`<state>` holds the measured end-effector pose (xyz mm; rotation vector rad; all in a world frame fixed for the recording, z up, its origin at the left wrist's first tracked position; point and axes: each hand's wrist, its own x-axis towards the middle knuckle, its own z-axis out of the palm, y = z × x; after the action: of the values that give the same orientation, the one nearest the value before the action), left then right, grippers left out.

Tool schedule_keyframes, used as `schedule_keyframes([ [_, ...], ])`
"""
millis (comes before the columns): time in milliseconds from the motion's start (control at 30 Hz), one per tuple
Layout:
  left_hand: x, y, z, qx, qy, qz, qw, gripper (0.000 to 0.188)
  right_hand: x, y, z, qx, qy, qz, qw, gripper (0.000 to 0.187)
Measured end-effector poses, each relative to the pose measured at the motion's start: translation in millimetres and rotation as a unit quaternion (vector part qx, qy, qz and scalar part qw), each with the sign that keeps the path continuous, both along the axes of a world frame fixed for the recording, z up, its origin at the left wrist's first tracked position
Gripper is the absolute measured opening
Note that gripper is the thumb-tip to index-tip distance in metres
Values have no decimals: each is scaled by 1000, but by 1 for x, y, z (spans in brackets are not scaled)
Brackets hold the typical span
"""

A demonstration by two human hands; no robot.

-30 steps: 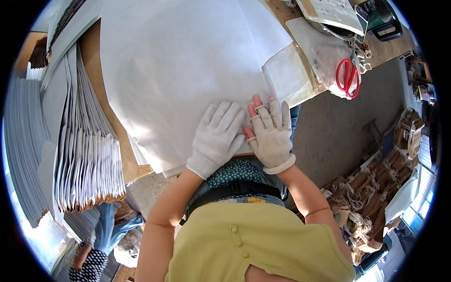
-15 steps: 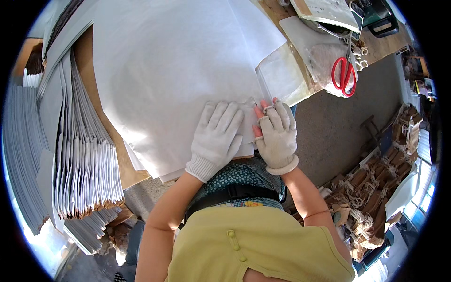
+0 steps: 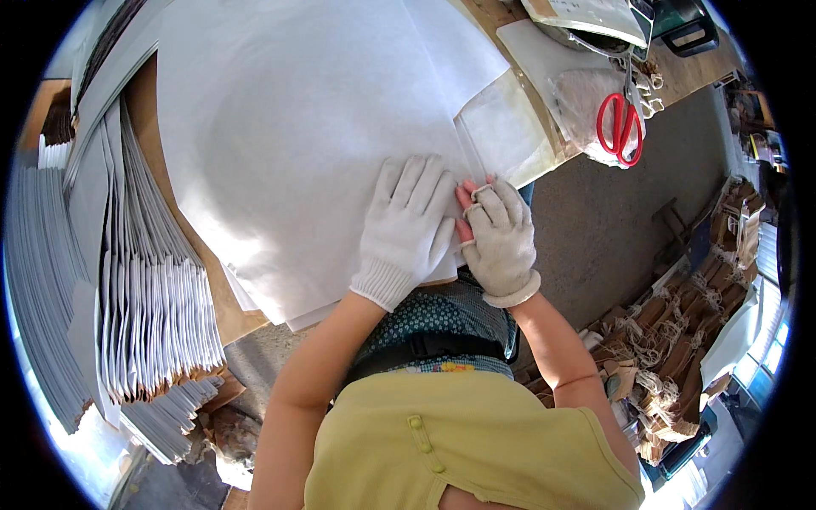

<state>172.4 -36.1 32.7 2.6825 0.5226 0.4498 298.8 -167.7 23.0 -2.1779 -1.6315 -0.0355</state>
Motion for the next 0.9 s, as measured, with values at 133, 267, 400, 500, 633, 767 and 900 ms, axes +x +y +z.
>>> schedule_keyframes([
  [133,-3,-1,-4,7,-15,-3,1000,60,8,3,9,-25,1,9,1000,40],
  [267,-25,-5,5,-36,39,11,999,63,10,3,15,-44,6,23,999,42],
  [400,-49,-10,10,-43,84,20,995,65,1,7,11,-73,-13,-9,997,47],
  [500,-54,-11,7,-32,84,24,996,66,1,12,10,-76,-13,-24,997,51],
  [633,-52,-10,8,-23,79,29,996,65,-6,14,18,-92,-18,-21,995,56],
  [767,-43,-10,8,-36,41,57,997,61,-14,15,17,-82,-39,-7,996,59],
  [900,-48,-14,-3,-9,11,90,996,58,-15,24,20,-102,-38,-31,994,59],
])
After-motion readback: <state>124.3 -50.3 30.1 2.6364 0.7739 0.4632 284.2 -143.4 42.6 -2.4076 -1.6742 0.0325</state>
